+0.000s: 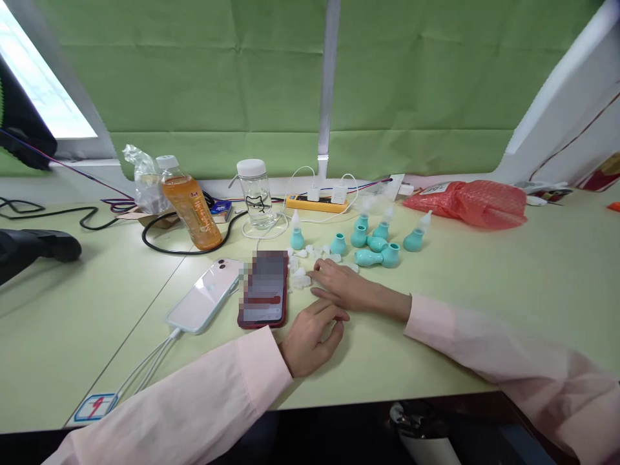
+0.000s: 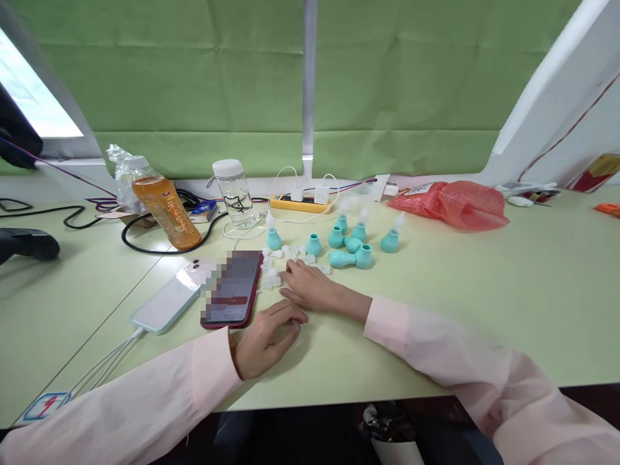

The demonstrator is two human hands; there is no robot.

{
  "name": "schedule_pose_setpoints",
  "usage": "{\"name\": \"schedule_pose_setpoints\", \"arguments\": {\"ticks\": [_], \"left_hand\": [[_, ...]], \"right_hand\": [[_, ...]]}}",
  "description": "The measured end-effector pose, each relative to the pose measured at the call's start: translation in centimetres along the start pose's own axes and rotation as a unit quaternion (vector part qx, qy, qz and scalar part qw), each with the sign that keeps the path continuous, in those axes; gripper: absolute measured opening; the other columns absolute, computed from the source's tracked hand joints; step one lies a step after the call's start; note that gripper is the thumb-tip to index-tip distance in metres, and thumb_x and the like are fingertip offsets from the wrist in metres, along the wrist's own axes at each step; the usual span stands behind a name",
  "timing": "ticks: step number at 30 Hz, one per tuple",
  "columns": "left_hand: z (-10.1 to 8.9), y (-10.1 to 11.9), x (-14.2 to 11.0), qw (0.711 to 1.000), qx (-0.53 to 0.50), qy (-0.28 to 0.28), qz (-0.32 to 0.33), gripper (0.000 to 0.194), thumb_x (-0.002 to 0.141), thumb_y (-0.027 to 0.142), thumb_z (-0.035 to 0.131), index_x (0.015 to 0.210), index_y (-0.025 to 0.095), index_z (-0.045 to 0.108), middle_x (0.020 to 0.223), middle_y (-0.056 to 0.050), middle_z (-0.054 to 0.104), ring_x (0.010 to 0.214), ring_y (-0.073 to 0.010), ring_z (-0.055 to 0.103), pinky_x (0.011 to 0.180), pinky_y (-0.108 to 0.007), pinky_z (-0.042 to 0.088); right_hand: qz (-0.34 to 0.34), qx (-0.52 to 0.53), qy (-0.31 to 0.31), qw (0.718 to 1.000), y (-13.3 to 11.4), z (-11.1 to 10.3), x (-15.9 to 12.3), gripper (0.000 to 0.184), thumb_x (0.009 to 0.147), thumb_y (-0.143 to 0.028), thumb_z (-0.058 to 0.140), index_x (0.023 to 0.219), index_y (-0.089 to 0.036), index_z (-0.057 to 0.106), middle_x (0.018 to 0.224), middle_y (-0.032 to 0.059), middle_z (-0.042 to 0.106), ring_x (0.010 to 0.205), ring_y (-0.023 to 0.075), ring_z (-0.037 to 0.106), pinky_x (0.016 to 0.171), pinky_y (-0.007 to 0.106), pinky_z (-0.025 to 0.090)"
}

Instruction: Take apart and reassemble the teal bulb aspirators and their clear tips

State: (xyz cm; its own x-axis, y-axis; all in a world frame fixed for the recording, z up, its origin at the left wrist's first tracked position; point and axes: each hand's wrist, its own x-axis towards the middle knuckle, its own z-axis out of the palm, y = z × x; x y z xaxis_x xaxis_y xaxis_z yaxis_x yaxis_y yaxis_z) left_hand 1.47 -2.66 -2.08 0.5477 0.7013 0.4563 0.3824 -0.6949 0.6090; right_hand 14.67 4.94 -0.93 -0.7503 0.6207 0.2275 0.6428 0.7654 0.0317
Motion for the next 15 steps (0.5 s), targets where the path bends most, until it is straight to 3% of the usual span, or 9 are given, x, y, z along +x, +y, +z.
{"name": "schedule_pose_setpoints", "arguments": {"ticks": [3,5,7,10,15], "left_hand": [[-0.1,-0.3,0.0,0.998,0.05,0.0,0.024,0.016,0.076,0.012,0.038,0.081,0.015,0.053,0.077,-0.006,0.057,0.076,-0.0159,0.053,0.067,-0.027,0.044],[-0.5,-0.7,0.3,0.988,0.148,0.015,0.049,0.016,0.077,0.014,0.04,0.082,0.016,0.054,0.081,-0.008,0.058,0.079,-0.0186,0.052,0.066,-0.03,0.042],[-1.0,-1.1,0.8,0.956,0.284,0.043,0.065,0.018,0.077,0.014,0.04,0.089,0.017,0.055,0.093,-0.01,0.058,0.088,-0.0241,0.049,0.07,-0.037,0.039],[-1.5,-1.5,1.5,0.896,0.44,0.05,0.026,0.026,0.078,0.009,0.037,0.099,0.016,0.052,0.105,-0.014,0.053,0.098,-0.0311,0.044,0.076,-0.05,0.031],[-1.2,-1.3,1.7,0.851,0.523,-0.035,-0.033,0.026,0.073,-0.003,0.034,0.082,0.009,0.055,0.075,-0.013,0.056,0.083,-0.0277,0.049,0.072,-0.049,0.033]], "right_hand": [[0.026,0.008,-0.007,1.0,-0.1,1.4,-0.1,0.023,0.086,-0.024,0.031,0.093,-0.014,0.051,0.088,0.0101,0.049,0.075,0.0169,0.049,0.058,0.027,0.04],[0.02,0.017,-0.008,1.0,0.3,1.6,-0.3,0.021,0.086,-0.021,0.031,0.087,-0.014,0.051,0.085,0.0086,0.049,0.07,0.0153,0.049,0.054,0.025,0.039],[0.018,0.032,-0.001,0.999,0.6,1.6,-0.7,0.017,0.084,-0.018,0.034,0.084,-0.014,0.05,0.083,0.0079,0.05,0.068,0.0151,0.049,0.053,0.025,0.039],[0.031,0.053,0.033,0.998,1.0,1.5,-1.8,0.017,0.084,-0.018,0.034,0.083,-0.014,0.05,0.082,0.0078,0.051,0.072,0.0166,0.05,0.058,0.027,0.041],[0.039,0.131,0.093,0.986,1.2,1.5,-3.6,0.013,0.083,-0.017,0.036,0.084,-0.016,0.049,0.082,0.006,0.053,0.072,0.015,0.051,0.063,0.027,0.042]]}}
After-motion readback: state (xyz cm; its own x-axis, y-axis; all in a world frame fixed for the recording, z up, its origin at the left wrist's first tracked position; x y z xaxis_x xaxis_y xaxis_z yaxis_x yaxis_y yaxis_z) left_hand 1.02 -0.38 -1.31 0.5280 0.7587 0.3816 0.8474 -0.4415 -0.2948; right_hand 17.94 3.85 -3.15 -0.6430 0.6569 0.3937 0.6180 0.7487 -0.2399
